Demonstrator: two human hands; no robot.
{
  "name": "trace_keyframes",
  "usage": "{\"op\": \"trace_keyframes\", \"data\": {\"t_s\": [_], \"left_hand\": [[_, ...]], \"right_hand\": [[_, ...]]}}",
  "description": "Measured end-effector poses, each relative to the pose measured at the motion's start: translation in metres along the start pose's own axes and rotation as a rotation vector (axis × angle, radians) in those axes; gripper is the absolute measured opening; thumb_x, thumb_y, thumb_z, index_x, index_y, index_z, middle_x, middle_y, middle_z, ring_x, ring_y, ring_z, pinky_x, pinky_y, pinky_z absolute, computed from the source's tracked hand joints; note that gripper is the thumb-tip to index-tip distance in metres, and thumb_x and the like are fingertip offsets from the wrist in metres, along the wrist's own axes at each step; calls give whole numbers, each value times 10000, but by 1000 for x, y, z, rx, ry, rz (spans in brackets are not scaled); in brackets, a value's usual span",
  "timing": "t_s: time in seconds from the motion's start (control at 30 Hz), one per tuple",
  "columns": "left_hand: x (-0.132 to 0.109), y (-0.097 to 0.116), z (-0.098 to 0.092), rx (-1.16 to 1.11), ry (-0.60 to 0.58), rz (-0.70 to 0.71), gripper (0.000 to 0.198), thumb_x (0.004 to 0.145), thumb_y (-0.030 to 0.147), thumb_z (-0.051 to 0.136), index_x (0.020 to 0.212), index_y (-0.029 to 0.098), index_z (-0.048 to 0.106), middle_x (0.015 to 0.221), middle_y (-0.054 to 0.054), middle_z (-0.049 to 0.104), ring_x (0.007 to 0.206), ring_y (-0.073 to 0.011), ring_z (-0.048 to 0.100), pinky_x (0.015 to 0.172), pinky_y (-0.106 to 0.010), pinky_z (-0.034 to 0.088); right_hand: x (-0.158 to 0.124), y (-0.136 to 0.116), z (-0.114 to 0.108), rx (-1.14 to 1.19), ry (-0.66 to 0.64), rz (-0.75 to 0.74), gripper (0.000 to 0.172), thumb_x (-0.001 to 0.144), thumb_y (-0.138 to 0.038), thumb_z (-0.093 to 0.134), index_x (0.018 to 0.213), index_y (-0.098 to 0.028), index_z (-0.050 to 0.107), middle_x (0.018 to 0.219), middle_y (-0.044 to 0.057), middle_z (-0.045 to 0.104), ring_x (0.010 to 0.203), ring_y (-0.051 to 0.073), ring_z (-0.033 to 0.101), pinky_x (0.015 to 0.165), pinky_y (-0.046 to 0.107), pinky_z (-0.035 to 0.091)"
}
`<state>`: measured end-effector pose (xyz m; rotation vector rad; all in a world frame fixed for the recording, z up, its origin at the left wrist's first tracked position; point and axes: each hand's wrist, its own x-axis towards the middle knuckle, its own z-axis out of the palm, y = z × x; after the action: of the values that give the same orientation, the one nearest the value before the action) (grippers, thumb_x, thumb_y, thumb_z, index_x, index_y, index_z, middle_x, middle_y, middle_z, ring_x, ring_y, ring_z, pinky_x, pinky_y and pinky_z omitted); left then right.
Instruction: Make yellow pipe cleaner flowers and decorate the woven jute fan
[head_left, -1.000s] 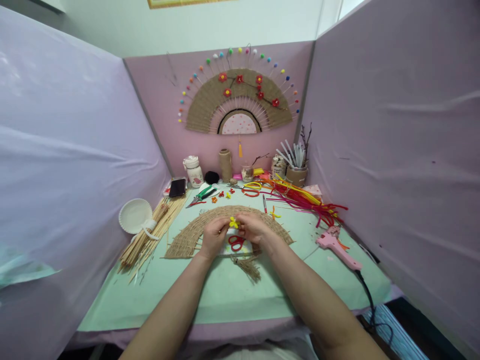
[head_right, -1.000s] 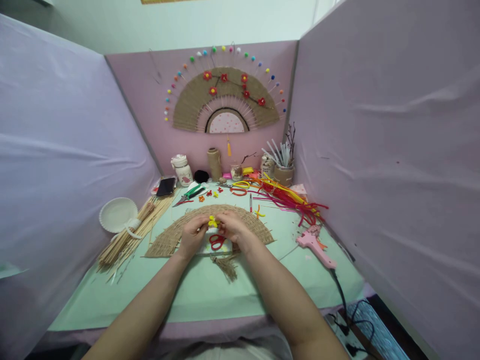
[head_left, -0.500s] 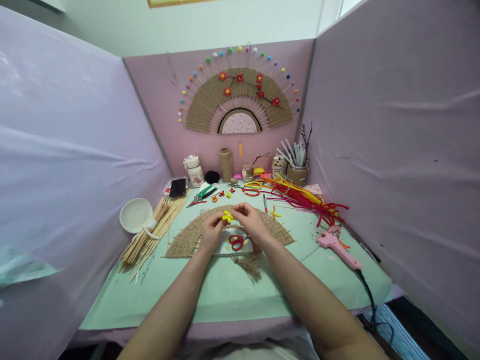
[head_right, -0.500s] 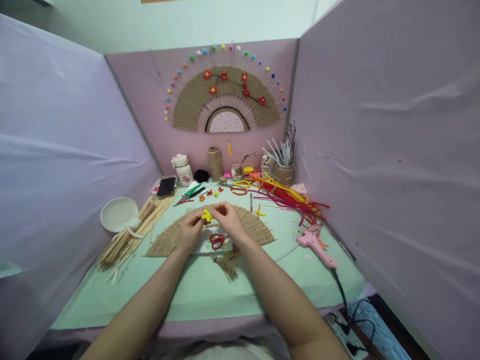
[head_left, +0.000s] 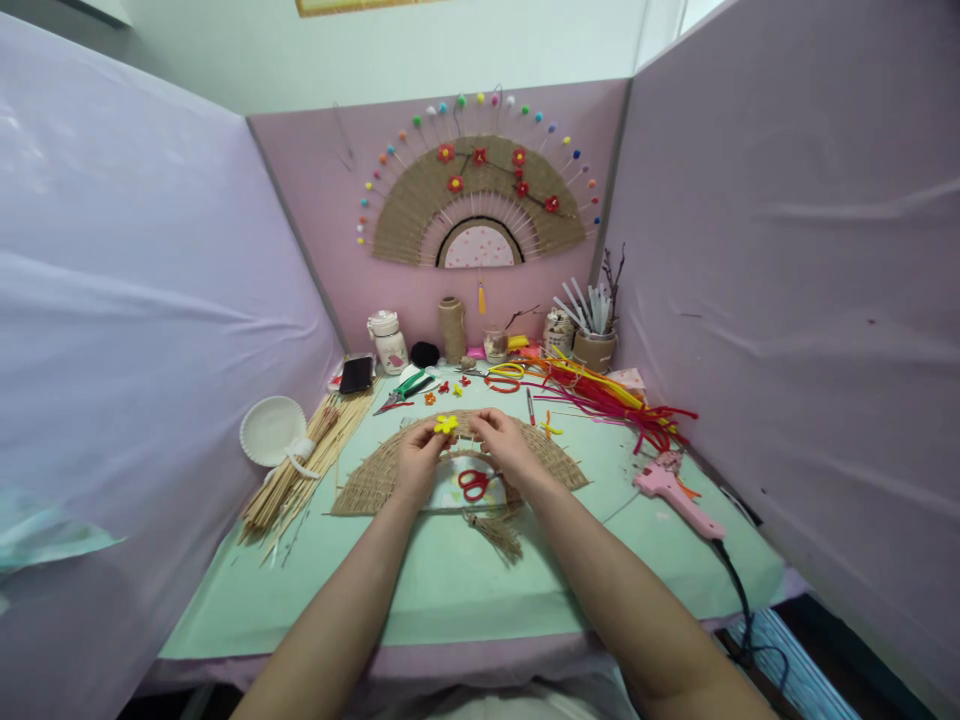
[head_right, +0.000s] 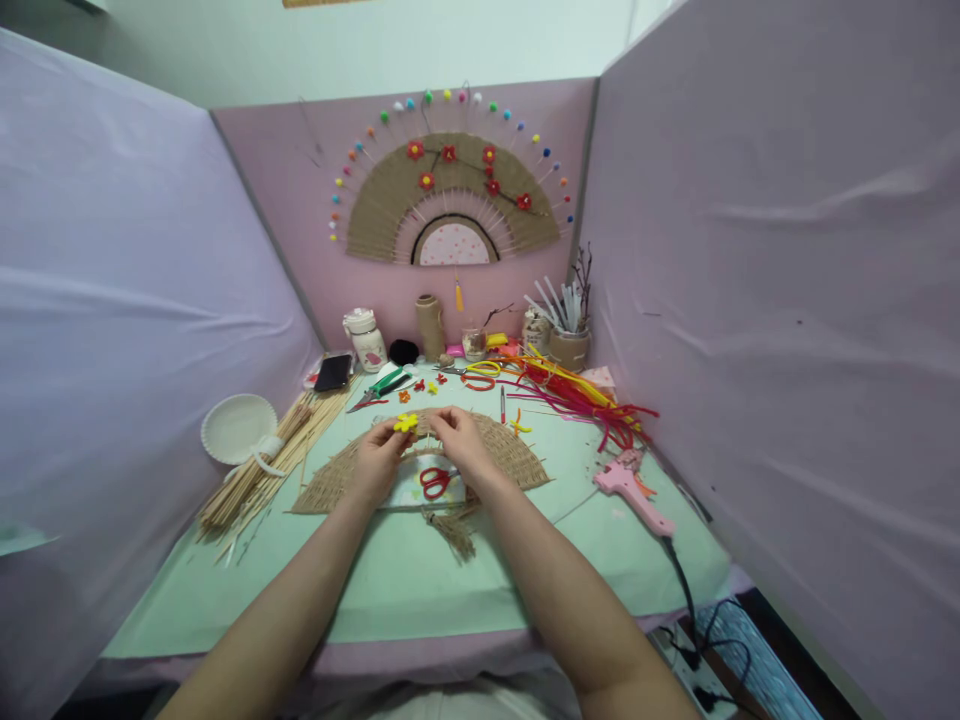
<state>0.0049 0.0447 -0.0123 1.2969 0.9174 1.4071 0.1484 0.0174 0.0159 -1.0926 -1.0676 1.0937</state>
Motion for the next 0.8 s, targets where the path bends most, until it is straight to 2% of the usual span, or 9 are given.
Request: {"op": "trace_keyframes", "data": {"t_s": [0.2, 0.3, 0.4, 0.5, 0.6, 0.7, 0.8], "left_hand": [[1, 0, 1, -115, -20, -40, 204, 666, 316, 712, 780, 153, 667, 663, -5, 623, 620, -105, 550, 602, -215, 420], [-2, 3, 1, -55, -22, -27, 197, 682, 317, 698, 782, 150, 663, 639, 3, 608, 583, -96, 529, 562, -205, 400], [-4, 8, 1, 73, -29, 56, 187, 731, 323, 655, 798, 148, 659, 613, 10, 592, 542, -86, 507, 527, -198, 386], [-7, 11, 2, 193, -7, 191, 181, 761, 324, 625, 802, 151, 658, 669, -4, 612, 544, -91, 534, 525, -207, 411], [-9, 10, 3, 279, 12, 301, 167, 768, 314, 617, 821, 161, 661, 821, -34, 643, 556, -96, 576, 534, -224, 450], [-11, 6, 3, 323, 0, 313, 169, 779, 312, 604, 854, 171, 659, 855, -43, 650, 549, -103, 601, 512, -224, 463], [-12, 2, 3, 345, 2, 276, 195, 783, 328, 601, 878, 167, 658, 761, -33, 656, 530, -111, 604, 502, -222, 467]], "right_hand": [[2, 10, 2, -48, -96, -55, 218, 739, -389, 571, 716, -172, 582, 667, -28, 550, 616, 105, 462, 593, 229, 362], [3, 10, 2, -78, -72, -126, 220, 746, -388, 573, 745, -169, 602, 687, -19, 562, 651, 114, 478, 634, 237, 378], [2, 8, 2, -88, -70, -161, 227, 745, -392, 579, 752, -168, 615, 694, -13, 570, 668, 119, 486, 642, 241, 380], [0, 5, 1, -41, -100, -76, 248, 752, -414, 567, 719, -171, 604, 651, -19, 552, 616, 109, 466, 579, 232, 356], [-1, 5, 2, 22, -152, 38, 297, 757, -456, 552, 679, -170, 572, 618, -19, 535, 551, 94, 431, 504, 222, 305], [-1, 6, 3, 68, -225, 116, 363, 767, -516, 520, 654, -172, 534, 550, -32, 485, 480, 79, 369, 458, 218, 248], [-2, 7, 5, 123, -282, 139, 369, 756, -529, 528, 655, -174, 511, 528, -46, 459, 448, 65, 330, 446, 214, 221]]}}
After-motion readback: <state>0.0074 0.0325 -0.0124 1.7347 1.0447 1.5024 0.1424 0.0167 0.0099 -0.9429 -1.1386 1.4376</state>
